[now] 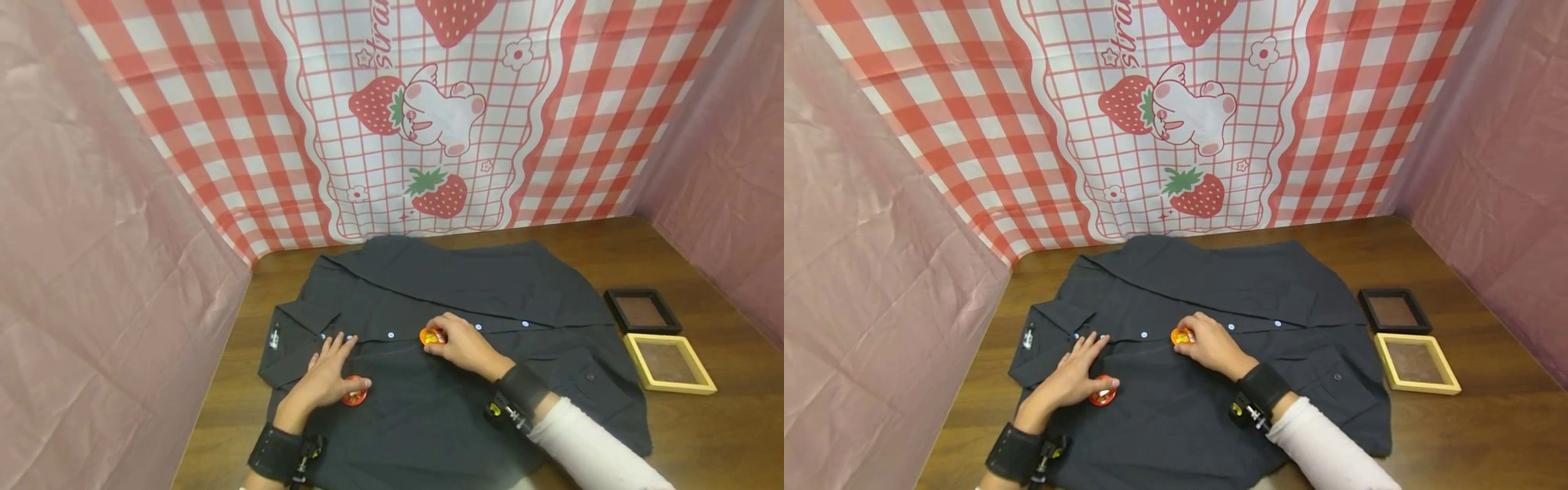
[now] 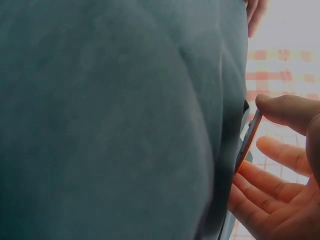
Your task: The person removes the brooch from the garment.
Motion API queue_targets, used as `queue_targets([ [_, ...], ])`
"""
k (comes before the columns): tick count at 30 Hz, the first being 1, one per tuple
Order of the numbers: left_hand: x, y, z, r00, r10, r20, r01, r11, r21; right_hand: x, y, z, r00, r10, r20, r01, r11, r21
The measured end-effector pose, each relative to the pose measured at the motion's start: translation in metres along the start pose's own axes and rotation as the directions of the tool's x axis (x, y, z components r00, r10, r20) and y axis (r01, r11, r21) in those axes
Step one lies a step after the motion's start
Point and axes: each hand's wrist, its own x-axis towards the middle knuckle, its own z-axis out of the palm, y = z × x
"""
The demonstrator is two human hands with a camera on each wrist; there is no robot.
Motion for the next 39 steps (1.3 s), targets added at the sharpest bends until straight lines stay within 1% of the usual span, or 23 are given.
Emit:
queue_targets([
  [6,-0.001,-0.001,-0.001,1.0,-0.016,-0.01,0.016,1.0,-0.008,-0.003,0.004,-0.006,1.0,0.014,-0.019,-0.015,1.0,-0.011],
  [14,-0.001,-0.001,-0.001,1.0,-0.009,-0.01,0.009,1.0,-0.011,-0.007,0.01,-0.011,0.999,0.011,-0.043,-0.012,0.999,-0.03],
  [22,0.0,-0.002,-0.002,1.0,0.013,-0.014,-0.014,0.999,-0.039,-0.013,0.014,-0.017,0.996,0.033,-0.083,-0.036,0.999,-0.034],
  [31,0.003,-0.004,-0.002,1.0,-0.022,-0.007,0.021,0.999,-0.027,-0.016,0.018,-0.024,0.993,0.051,-0.104,-0.055,0.998,-0.032],
  [39,0.002,-0.006,-0.003,1.0,-0.018,0.0,0.018,0.999,-0.038,-0.022,0.025,-0.026,0.991,0.074,-0.115,-0.079,0.996,-0.039],
])
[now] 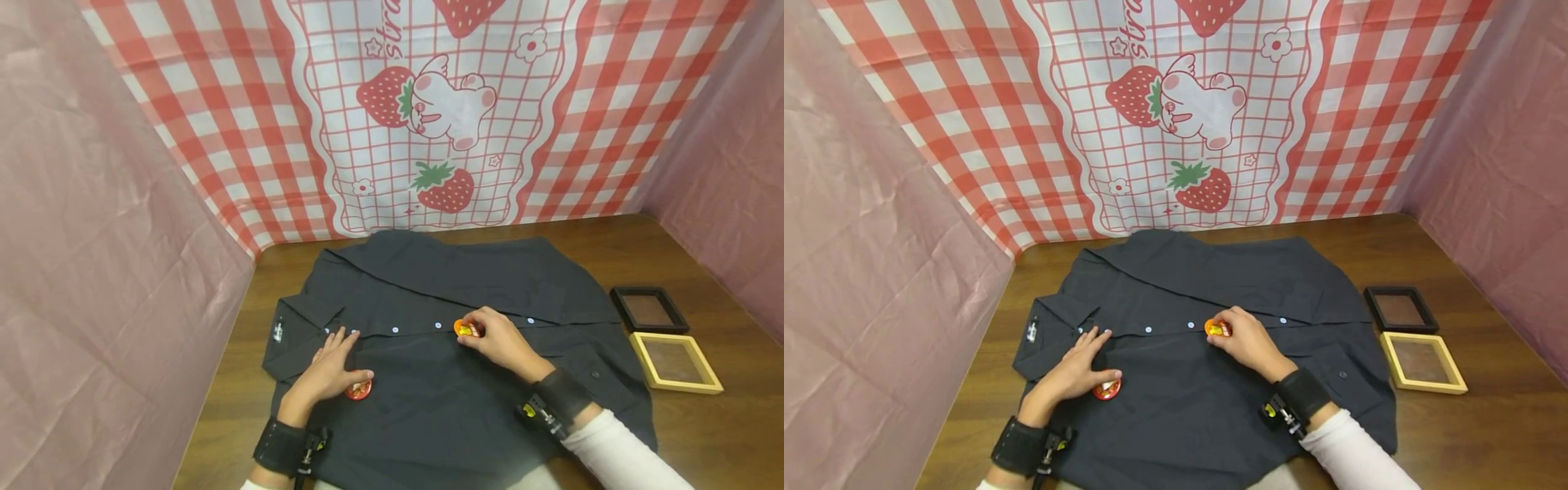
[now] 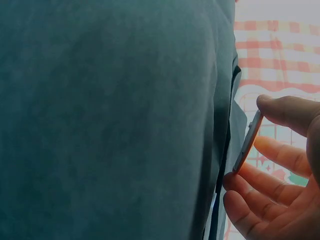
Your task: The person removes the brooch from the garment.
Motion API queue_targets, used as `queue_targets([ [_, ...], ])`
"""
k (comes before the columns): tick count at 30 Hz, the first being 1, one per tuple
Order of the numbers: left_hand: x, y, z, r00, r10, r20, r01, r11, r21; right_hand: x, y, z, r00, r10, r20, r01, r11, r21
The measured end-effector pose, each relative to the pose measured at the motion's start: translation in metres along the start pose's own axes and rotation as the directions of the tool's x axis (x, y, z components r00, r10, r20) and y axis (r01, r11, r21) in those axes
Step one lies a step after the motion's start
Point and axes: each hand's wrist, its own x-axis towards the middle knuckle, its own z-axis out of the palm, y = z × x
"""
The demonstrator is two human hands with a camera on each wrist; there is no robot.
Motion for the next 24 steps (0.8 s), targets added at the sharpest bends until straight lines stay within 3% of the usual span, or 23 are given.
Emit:
queue_targets([
  [24,0.001,0.001,0.001,1.0,0.002,0.009,-0.002,1.0,0.012,-0.012,0.018,-0.016,0.997,0.057,-0.057,-0.058,0.998,-0.017],
])
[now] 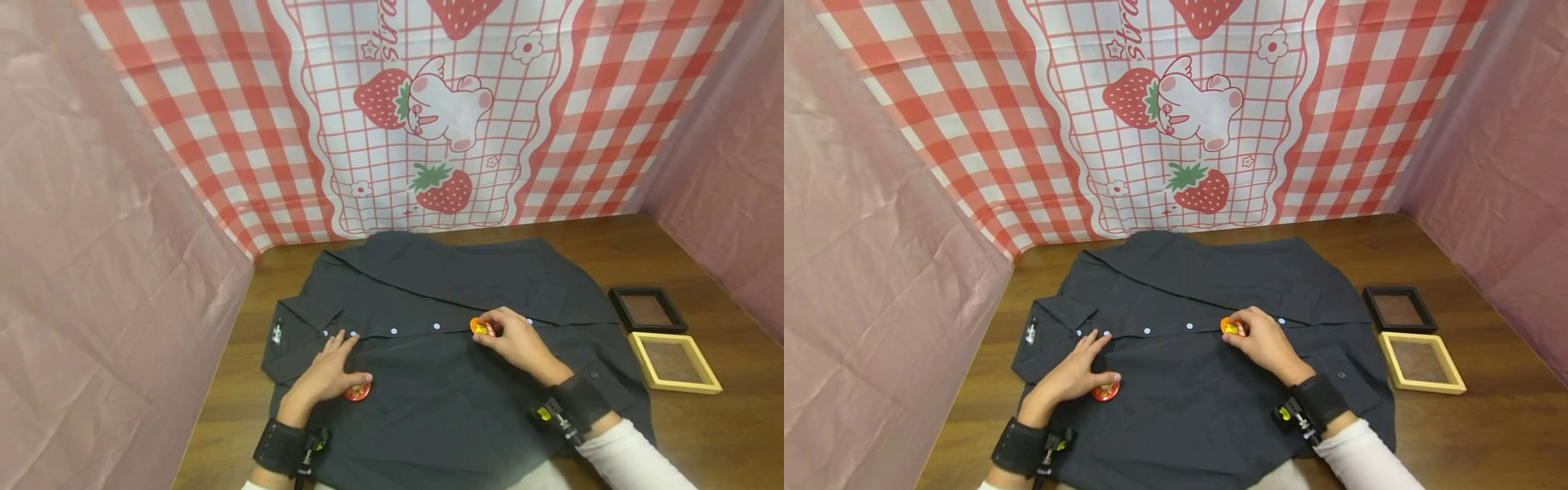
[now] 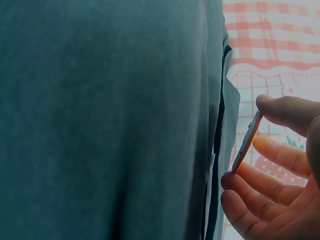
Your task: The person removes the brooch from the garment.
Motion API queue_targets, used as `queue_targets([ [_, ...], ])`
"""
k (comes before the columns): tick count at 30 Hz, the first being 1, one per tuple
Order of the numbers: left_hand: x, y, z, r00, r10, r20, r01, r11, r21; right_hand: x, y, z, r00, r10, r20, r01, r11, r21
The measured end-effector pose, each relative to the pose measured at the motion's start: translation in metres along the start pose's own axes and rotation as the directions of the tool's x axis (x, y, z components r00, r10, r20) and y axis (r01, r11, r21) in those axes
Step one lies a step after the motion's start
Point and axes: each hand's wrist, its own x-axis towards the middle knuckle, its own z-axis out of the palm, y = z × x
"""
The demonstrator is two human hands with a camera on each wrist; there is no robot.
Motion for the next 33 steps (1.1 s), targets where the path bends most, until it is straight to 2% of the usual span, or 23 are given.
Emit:
queue_targets([
  [18,0.002,0.0,0.002,1.0,-0.008,-0.002,0.008,0.999,0.036,-0.006,0.004,-0.007,1.0,0.007,-0.013,-0.007,1.0,0.005],
  [27,0.001,-0.001,0.005,1.0,-0.021,-0.001,0.021,1.0,0.017,-0.011,0.014,-0.01,1.0,0.02,0.009,-0.019,1.0,-0.021],
  [33,0.002,0.0,0.003,1.0,-0.026,-0.001,0.026,0.999,0.029,-0.013,0.017,-0.013,0.999,0.032,-0.018,-0.033,0.999,-0.03],
])
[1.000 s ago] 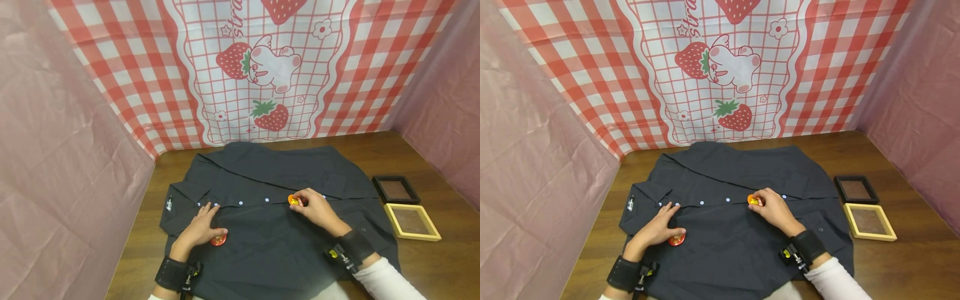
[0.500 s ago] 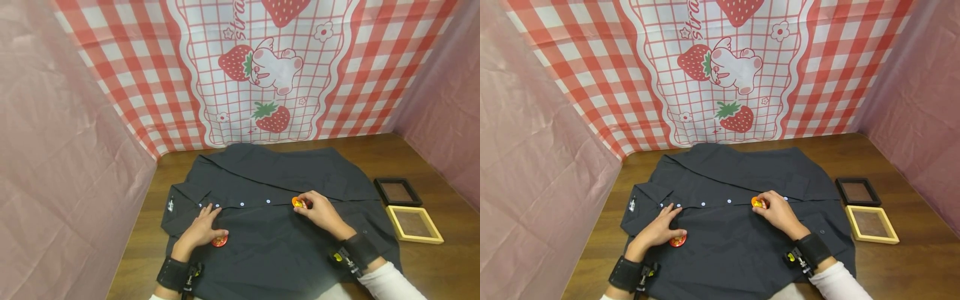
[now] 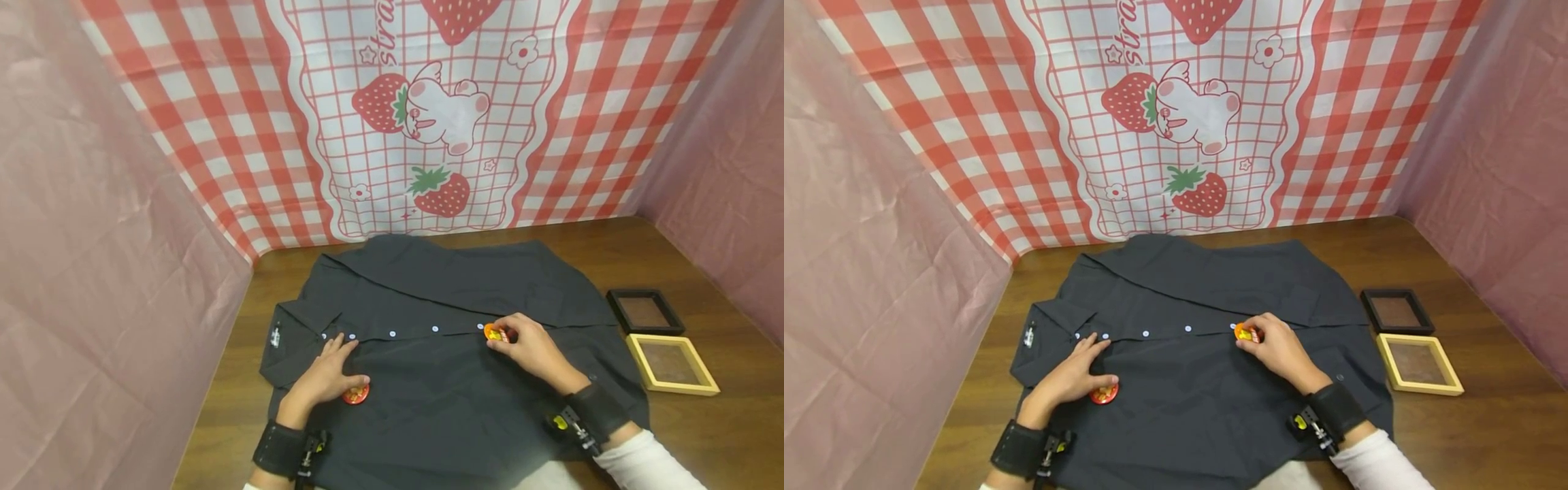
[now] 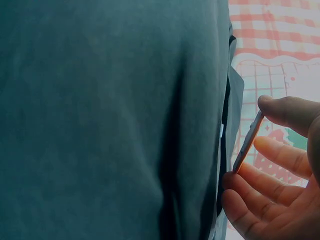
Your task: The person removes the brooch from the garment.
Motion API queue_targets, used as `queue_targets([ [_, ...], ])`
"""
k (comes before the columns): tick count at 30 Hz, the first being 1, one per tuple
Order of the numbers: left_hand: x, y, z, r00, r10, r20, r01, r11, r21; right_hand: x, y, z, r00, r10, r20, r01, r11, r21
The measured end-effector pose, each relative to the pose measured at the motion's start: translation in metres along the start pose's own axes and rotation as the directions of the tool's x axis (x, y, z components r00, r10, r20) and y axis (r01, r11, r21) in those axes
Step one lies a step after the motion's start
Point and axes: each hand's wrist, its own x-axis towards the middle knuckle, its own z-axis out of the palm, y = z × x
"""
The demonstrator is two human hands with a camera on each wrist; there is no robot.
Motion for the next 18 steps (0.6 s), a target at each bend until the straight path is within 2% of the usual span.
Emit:
queue_targets([
  [18,0.001,0.0,0.002,1.0,-0.007,0.001,0.007,1.0,0.016,-0.004,0.014,-0.008,1.0,0.005,-0.025,-0.005,1.0,-0.005],
])
